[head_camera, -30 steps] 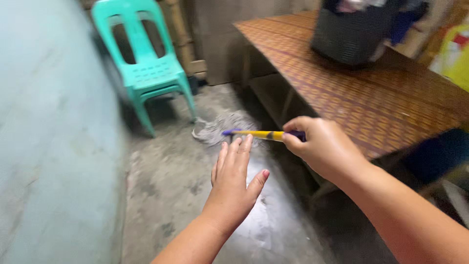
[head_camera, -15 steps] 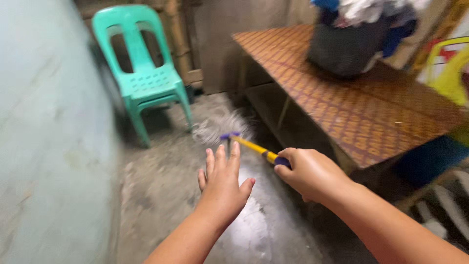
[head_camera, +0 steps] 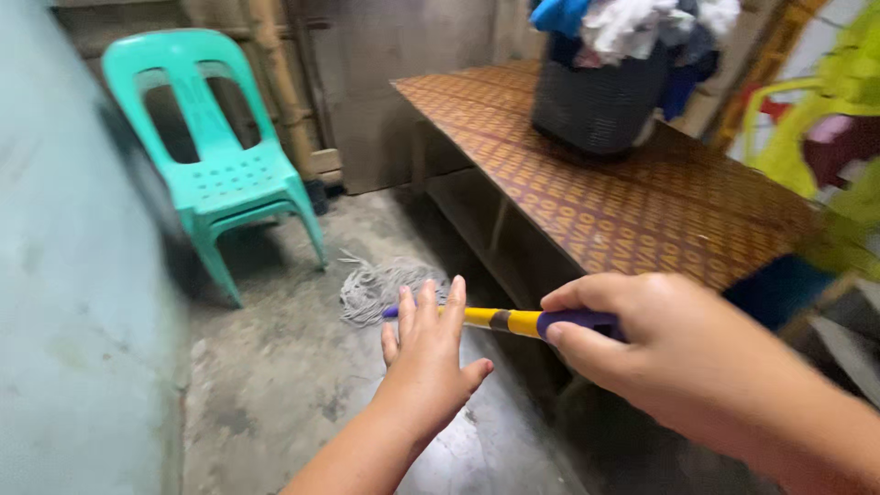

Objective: The person mops a concrete floor using a string mop with a yellow and purple handle. They move the mop back and forth across the floor, cleaning around a green plastic chair and a wooden table.

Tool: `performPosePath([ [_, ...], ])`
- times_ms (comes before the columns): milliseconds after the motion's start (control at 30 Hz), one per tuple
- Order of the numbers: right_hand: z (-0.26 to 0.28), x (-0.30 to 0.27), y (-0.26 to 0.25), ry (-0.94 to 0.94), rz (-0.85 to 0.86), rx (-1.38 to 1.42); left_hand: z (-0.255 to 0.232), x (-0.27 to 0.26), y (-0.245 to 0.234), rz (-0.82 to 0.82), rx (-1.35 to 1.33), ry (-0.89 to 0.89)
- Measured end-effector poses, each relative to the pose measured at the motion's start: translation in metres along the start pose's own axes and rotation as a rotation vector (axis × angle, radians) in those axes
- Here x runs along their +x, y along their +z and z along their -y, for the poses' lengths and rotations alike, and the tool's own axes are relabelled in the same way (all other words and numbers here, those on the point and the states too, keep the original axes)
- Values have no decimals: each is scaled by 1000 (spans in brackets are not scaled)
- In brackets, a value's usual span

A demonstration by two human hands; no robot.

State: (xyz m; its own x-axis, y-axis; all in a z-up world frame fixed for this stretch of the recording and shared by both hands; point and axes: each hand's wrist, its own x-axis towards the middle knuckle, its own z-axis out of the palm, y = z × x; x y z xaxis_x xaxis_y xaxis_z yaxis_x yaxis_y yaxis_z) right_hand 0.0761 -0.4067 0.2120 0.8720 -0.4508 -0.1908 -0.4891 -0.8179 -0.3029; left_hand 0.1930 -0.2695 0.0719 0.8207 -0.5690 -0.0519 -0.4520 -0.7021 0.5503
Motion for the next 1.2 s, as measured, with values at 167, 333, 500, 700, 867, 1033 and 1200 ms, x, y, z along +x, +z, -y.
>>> performPosePath([
  [167, -22, 86, 60, -221, -67, 2, 9, 9, -15, -56, -33, -138],
  [333, -59, 188, 131, -376, -59, 74, 4, 28, -13, -116, 16, -231],
  [500, -92, 220, 146, -333, 82, 42, -16, 50, 4, -118, 18, -271],
  [700, -95, 174, 58, -357, 130, 45, -52, 92, 30, -45, 30, -269],
  [867, -131, 122, -42, -270, 195, 31, -81, 119, 64, 47, 49, -250],
  [1033, -155, 111, -76, -473, 214, 81, -96, 133, 82, 70, 98, -244],
  [1200, -139, 124, -68, -326, 67, 141, -98, 129, 79, 57, 90, -271],
])
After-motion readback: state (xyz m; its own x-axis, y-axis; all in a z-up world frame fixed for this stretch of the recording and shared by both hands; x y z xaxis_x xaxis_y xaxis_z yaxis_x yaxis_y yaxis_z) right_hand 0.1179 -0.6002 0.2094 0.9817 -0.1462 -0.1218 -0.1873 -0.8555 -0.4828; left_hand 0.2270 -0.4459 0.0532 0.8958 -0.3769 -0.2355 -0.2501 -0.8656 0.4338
